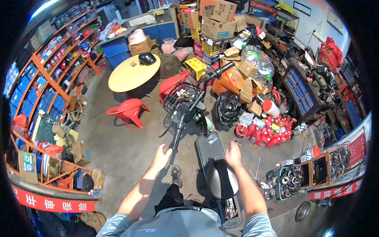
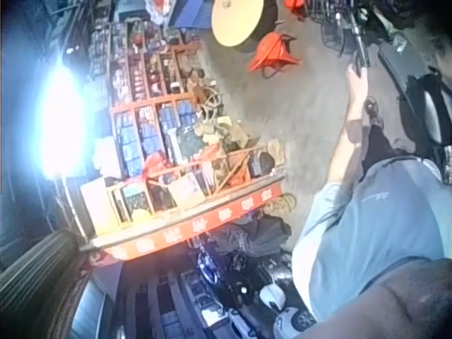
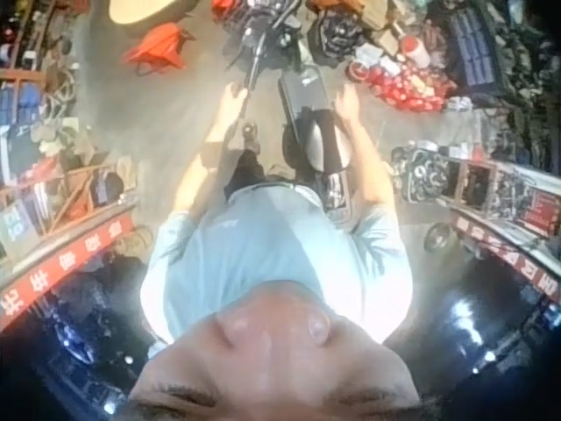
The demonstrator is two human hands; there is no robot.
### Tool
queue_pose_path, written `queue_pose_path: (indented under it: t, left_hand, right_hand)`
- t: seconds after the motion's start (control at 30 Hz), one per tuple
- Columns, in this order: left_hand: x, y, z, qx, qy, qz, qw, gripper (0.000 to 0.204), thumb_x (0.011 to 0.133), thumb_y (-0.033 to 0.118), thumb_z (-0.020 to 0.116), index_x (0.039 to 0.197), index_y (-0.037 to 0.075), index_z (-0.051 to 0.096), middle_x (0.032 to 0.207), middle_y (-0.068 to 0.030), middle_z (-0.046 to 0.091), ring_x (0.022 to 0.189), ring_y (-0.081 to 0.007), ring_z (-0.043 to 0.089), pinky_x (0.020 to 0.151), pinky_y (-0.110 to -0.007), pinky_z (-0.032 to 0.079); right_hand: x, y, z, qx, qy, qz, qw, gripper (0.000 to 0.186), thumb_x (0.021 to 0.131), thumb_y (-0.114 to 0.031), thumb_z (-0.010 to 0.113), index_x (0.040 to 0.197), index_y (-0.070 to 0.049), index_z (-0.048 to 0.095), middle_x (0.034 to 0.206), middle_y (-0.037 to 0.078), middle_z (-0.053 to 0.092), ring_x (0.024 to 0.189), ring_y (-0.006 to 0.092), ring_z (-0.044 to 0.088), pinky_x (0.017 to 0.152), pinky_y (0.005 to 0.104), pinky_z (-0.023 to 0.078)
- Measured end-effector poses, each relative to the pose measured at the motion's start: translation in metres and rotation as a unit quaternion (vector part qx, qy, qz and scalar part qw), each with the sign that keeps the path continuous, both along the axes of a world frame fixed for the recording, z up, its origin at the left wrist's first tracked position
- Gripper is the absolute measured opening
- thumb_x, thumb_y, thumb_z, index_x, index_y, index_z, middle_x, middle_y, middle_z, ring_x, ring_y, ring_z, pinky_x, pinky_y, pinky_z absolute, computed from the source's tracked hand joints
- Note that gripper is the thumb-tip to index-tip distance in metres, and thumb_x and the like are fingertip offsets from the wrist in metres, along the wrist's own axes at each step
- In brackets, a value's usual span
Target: The recorder is repairing the wiring and components of an electric scooter.
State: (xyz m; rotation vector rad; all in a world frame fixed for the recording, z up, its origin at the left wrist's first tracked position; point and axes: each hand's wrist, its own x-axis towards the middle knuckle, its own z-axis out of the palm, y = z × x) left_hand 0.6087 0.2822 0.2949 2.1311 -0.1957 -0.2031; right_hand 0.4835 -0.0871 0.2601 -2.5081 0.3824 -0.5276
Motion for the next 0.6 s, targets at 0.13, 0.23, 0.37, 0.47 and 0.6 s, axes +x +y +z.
queue_pose_path:
  t: [0.13, 0.23, 0.37, 0.47, 0.6]
  left_hand:
    - [0.047, -0.026, 0.007, -0.136, 0.167, -0.059, 0.975, 0.067, 0.09, 0.032, 0.071, 0.138, -0.007, 0.042, 0.125, -0.0191, 0.061, 0.113, -0.0235, 0.061, 0.098, -0.036, 0.049]
    - [0.053, -0.057, 0.016, -0.136, 0.232, -0.129, 0.955, 0.051, 0.09, 0.022, 0.071, 0.129, -0.002, 0.048, 0.095, -0.0089, 0.063, 0.076, -0.0153, 0.065, 0.068, -0.032, 0.054]
    - [0.046, -0.056, 0.018, -0.195, 0.275, -0.109, 0.935, 0.024, 0.09, 0.014, 0.069, 0.104, 0.003, 0.054, 0.077, -0.0037, 0.058, 0.051, -0.0113, 0.058, 0.048, -0.029, 0.049]
    - [0.057, -0.048, 0.02, -0.178, 0.287, -0.135, 0.931, 0.031, 0.09, 0.014, 0.07, 0.114, 0.005, 0.052, 0.071, -0.0014, 0.055, 0.051, -0.011, 0.057, 0.047, -0.029, 0.049]
    - [0.058, -0.049, -0.012, -0.16, 0.194, -0.154, 0.956, 0.042, 0.091, 0.014, 0.069, 0.127, 0.006, 0.048, 0.072, -0.0015, 0.056, 0.051, -0.0096, 0.056, 0.047, -0.029, 0.049]
  right_hand:
    - [0.121, -0.014, 0.135, -0.1, -0.05, 0.014, 0.994, 0.047, 0.077, 0.001, 0.063, 0.123, -0.002, 0.053, 0.117, 0.024, 0.056, 0.114, 0.0435, 0.053, 0.099, 0.0506, 0.044]
    - [0.2, -0.056, 0.18, -0.251, 0.035, -0.039, 0.967, 0.055, 0.074, 0.001, 0.063, 0.127, -0.004, 0.052, 0.122, 0.022, 0.055, 0.118, 0.0408, 0.052, 0.103, 0.0493, 0.042]
    - [0.293, -0.092, 0.214, -0.391, 0.074, -0.018, 0.917, 0.074, 0.074, -0.001, 0.064, 0.144, -0.011, 0.044, 0.146, 0.014, 0.046, 0.14, 0.0331, 0.037, 0.116, 0.0478, 0.03]
    - [0.336, -0.1, 0.216, -0.438, 0.179, 0.019, 0.881, 0.074, 0.08, -0.003, 0.06, 0.15, -0.016, 0.039, 0.151, 0.009, 0.042, 0.145, 0.0291, 0.031, 0.12, 0.0493, 0.024]
    - [0.356, -0.11, 0.193, -0.424, 0.146, 0.03, 0.893, 0.052, 0.079, -0.001, 0.057, 0.13, -0.012, 0.054, 0.136, 0.011, 0.053, 0.14, 0.0319, 0.038, 0.119, 0.0501, 0.025]
